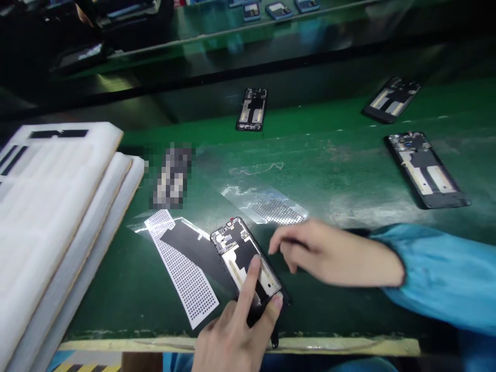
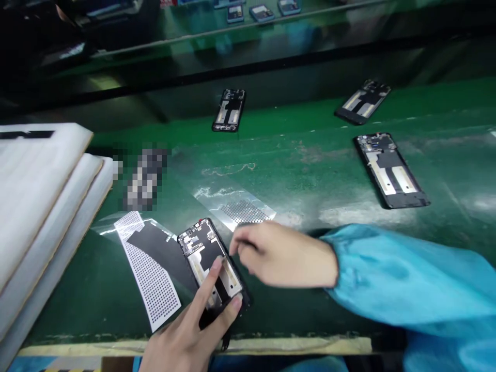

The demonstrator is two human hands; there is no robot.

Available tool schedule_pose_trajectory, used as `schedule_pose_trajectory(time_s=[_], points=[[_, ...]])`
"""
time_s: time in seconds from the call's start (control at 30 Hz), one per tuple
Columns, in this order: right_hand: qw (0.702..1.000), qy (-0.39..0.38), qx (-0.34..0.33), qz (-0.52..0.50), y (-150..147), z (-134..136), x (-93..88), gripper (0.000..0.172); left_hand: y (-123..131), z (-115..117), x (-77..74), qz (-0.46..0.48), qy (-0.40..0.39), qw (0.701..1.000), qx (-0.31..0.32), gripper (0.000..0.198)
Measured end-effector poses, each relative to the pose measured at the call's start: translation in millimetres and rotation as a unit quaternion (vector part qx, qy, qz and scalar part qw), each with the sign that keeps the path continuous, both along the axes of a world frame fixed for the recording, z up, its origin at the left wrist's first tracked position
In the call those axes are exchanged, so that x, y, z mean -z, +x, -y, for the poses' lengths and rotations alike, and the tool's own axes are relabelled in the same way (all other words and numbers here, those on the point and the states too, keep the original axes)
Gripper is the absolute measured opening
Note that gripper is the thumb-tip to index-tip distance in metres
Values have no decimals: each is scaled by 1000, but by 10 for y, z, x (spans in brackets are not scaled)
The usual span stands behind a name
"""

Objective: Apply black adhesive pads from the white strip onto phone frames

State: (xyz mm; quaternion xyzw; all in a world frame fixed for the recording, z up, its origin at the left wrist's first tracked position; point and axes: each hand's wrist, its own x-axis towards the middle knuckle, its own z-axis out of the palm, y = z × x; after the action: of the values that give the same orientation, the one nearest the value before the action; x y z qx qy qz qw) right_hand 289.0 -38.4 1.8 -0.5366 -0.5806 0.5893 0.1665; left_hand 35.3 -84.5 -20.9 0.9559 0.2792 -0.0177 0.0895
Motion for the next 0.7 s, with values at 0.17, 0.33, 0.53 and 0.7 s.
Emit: schedule_pose_trajectory(time_s=[0.17,0.33,0.53,0.7], points=[[938,128,-174,272,-180,178,-23,15,-41,55,59,2,16,1000,12,56],[924,81,-245,284,-167,81,-54,19,-80,46,141,81,12,996,16,53],[901,68,-252,346,-214,53,-57,38,-132,42,222,143,-4,990,4,47],[866,46,-284,409,-313,1,-88,54,-155,26,196,129,15,992,2,35]])
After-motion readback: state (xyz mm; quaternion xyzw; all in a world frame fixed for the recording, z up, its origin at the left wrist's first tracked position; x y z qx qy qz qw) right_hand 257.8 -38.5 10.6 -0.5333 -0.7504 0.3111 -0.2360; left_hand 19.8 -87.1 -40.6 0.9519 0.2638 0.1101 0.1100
